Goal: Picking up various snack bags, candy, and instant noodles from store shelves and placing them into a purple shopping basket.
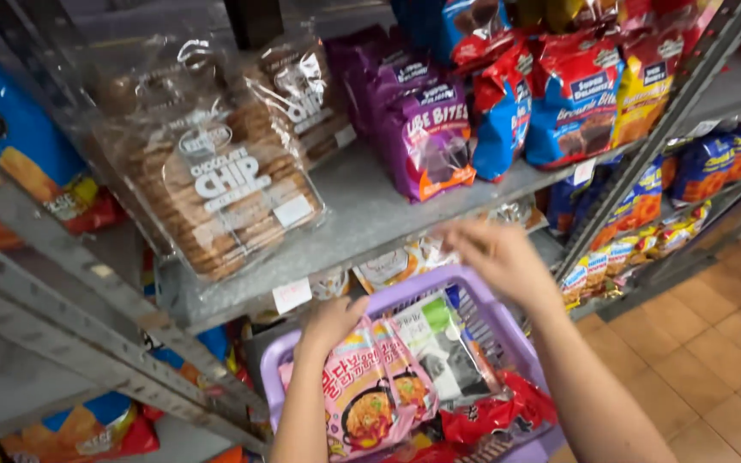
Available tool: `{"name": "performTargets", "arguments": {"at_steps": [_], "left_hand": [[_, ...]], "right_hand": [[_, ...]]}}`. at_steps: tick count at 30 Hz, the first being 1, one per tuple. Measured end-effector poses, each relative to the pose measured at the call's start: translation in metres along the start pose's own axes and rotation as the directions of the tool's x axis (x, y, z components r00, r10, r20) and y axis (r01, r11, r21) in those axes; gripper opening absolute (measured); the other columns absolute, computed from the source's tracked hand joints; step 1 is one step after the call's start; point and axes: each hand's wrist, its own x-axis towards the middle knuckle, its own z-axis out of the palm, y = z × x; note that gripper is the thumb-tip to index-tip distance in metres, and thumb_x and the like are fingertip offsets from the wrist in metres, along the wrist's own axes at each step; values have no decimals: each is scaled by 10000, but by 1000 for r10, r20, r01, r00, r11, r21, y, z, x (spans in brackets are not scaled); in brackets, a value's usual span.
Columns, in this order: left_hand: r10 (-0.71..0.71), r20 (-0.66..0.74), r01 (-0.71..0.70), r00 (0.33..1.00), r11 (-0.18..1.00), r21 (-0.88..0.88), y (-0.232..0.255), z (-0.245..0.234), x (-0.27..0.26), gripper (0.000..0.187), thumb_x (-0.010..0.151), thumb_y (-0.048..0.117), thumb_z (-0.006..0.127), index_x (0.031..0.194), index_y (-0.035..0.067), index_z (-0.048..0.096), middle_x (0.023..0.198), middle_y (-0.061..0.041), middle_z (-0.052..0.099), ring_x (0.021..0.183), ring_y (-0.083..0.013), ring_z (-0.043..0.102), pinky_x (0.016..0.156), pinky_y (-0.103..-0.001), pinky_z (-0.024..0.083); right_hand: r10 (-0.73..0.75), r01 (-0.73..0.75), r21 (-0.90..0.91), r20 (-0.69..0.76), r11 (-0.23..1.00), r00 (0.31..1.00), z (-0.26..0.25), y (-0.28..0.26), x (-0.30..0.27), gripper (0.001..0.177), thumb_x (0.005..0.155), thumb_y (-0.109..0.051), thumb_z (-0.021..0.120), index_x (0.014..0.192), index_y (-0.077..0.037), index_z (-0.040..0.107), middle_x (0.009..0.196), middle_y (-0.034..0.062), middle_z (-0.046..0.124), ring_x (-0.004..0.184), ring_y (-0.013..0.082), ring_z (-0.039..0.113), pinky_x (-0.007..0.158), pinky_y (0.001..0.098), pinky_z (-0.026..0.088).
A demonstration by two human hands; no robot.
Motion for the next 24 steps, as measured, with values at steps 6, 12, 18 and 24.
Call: {"name": "performTargets", "arguments": {"at_steps": [6,12,18,24], "left_hand": [[-14,-31,13,999,1000,-20,-2,-6,-16,671,917,694,431,1030,129,773,1107,-173,744,1088,-398,687,962,-523,507],[-59,-29,57,998,996,-73,-13,-4,-27,657,905,694,458,1009,134,787,1093,-174,746,1090,-381,689,953,-507,508],[-99,14,100,995,992,-71,-21,2,-33,657,909,698,442,1020,154,792,1115,-167,743,1116,-384,674,979,-511,488],[-110,54,113,992,992,-62,-22,2,-34,662,912,703,423,1025,161,787,1105,-154,752,1111,-379,681,980,-511,484]], "right_hand": [[-132,79,-204,-260,976,957,-15,17,56,294,956,-219,708,1197,-49,711,1022,176,743,928,304,733,813,381,554],[20,-124,-275,-350,953,937,-6,71,109,545,835,-298,817,1267,-11,648,1085,246,718,1012,428,683,840,451,531],[199,-226,-57,-298,972,934,-4,89,120,739,684,-395,921,1245,5,653,1088,160,761,970,244,735,868,362,562],[259,-233,157,-177,960,950,-3,81,127,781,672,-422,933,1257,1,636,1082,87,762,937,167,726,841,323,572]]}}
